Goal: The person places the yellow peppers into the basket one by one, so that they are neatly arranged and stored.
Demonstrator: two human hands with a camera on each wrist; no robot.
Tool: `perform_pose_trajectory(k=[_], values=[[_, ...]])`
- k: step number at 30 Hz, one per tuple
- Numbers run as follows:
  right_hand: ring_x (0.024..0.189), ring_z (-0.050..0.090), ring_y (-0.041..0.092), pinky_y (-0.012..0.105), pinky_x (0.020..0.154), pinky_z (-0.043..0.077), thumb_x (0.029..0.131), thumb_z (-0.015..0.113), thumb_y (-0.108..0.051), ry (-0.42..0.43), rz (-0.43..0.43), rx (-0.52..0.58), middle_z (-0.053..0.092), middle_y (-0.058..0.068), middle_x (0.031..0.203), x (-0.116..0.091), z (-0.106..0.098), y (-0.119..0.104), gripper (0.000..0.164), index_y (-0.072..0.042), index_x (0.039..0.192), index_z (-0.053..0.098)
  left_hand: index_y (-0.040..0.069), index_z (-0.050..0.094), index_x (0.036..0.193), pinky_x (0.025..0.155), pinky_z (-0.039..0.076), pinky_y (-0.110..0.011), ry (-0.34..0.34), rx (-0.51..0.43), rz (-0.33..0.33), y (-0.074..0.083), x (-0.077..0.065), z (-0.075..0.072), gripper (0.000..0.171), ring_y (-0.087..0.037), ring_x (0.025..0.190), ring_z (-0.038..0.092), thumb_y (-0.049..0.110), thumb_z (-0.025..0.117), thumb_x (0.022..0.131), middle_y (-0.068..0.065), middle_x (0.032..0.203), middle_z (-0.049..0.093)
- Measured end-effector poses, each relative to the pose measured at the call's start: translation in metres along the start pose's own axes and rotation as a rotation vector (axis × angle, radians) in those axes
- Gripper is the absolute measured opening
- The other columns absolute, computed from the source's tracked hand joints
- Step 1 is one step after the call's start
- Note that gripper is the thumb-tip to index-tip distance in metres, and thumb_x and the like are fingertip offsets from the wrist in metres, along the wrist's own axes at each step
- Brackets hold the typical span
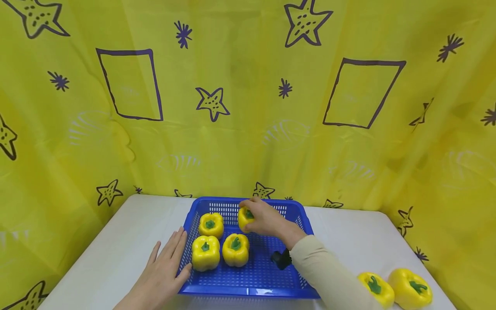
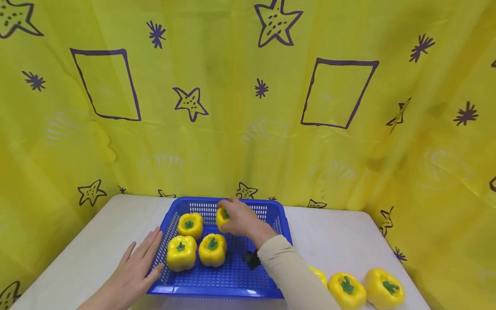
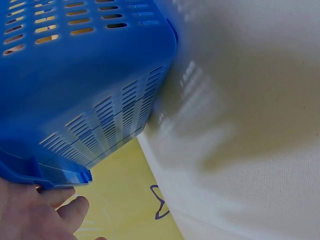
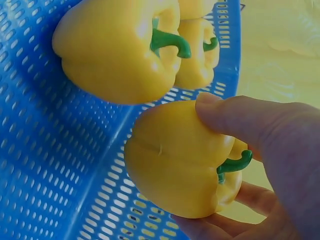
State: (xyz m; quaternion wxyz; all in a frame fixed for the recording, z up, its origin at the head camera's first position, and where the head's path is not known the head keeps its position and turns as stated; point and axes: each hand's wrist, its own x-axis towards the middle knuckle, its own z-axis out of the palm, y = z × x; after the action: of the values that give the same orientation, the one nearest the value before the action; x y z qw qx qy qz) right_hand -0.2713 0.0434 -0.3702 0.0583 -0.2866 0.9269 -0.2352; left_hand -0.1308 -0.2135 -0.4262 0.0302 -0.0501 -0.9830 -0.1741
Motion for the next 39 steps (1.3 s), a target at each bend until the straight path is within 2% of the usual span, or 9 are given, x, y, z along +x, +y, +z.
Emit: perform_pose_trajectory(k=[9,16,23,29,35,39], values=[[0.106,0.058,0.023,0.041,0.091,0.053,0.084,0.077,-0.017,-0.022,-0.007,0.011,0.053,0.013,0.137,0.008,0.013,-0.008,0.06,-0.012,0.14,0.055,0.0,0.027,0.155,0.116,0.011,-0.072,0.045,0.032,0.013,-0.002,-0.002,0.001,0.074,-0.041,0.15,0.025,0.038,0.053,0.097,-0.019,0.163,0.026],[0.111,0.059,0.027,0.044,0.095,0.053,0.086,0.076,-0.017,-0.032,0.009,0.02,0.052,0.016,0.138,0.011,0.021,-0.008,0.06,-0.011,0.141,0.053,0.001,0.026,0.156,0.117,0.011,-0.071,0.044,0.023,0.023,-0.001,-0.001,0.002,0.074,-0.04,0.15,0.024,0.038,0.052,0.097,-0.017,0.164,0.024],[0.104,0.059,0.024,0.043,0.091,0.054,0.088,0.074,-0.021,-0.031,0.031,0.006,0.052,0.017,0.134,0.014,0.027,-0.011,0.06,-0.012,0.143,0.051,0.002,0.026,0.156,0.117,0.011,-0.07,0.05,0.031,0.024,0.0,0.0,0.002,0.074,-0.039,0.151,0.024,0.039,0.052,0.097,-0.016,0.164,0.023],[0.107,0.059,0.026,0.044,0.094,0.053,0.091,0.072,-0.026,-0.044,0.018,-0.002,0.051,0.018,0.135,0.016,0.034,-0.012,0.057,-0.012,0.143,0.052,0.001,0.026,0.156,0.117,0.012,-0.07,0.047,0.033,0.023,0.0,-0.001,0.002,0.074,-0.039,0.151,0.024,0.038,0.053,0.097,-0.016,0.164,0.024],[0.106,0.059,0.026,0.043,0.093,0.054,0.095,0.065,-0.018,-0.067,-0.012,-0.026,0.052,0.019,0.131,0.016,0.037,-0.011,0.049,-0.012,0.142,0.052,0.001,0.025,0.156,0.118,0.01,-0.07,0.022,0.025,0.009,0.0,0.0,0.0,0.075,-0.04,0.151,0.022,0.039,0.052,0.097,-0.017,0.164,0.022],[0.112,0.058,0.029,0.046,0.098,0.052,0.097,0.058,-0.009,-0.074,-0.01,-0.023,0.053,0.02,0.131,0.015,0.036,-0.011,0.046,-0.011,0.143,0.052,0.001,0.025,0.156,0.118,0.01,-0.071,0.019,0.025,0.008,0.0,0.0,0.0,0.075,-0.04,0.151,0.022,0.039,0.052,0.097,-0.017,0.164,0.022]])
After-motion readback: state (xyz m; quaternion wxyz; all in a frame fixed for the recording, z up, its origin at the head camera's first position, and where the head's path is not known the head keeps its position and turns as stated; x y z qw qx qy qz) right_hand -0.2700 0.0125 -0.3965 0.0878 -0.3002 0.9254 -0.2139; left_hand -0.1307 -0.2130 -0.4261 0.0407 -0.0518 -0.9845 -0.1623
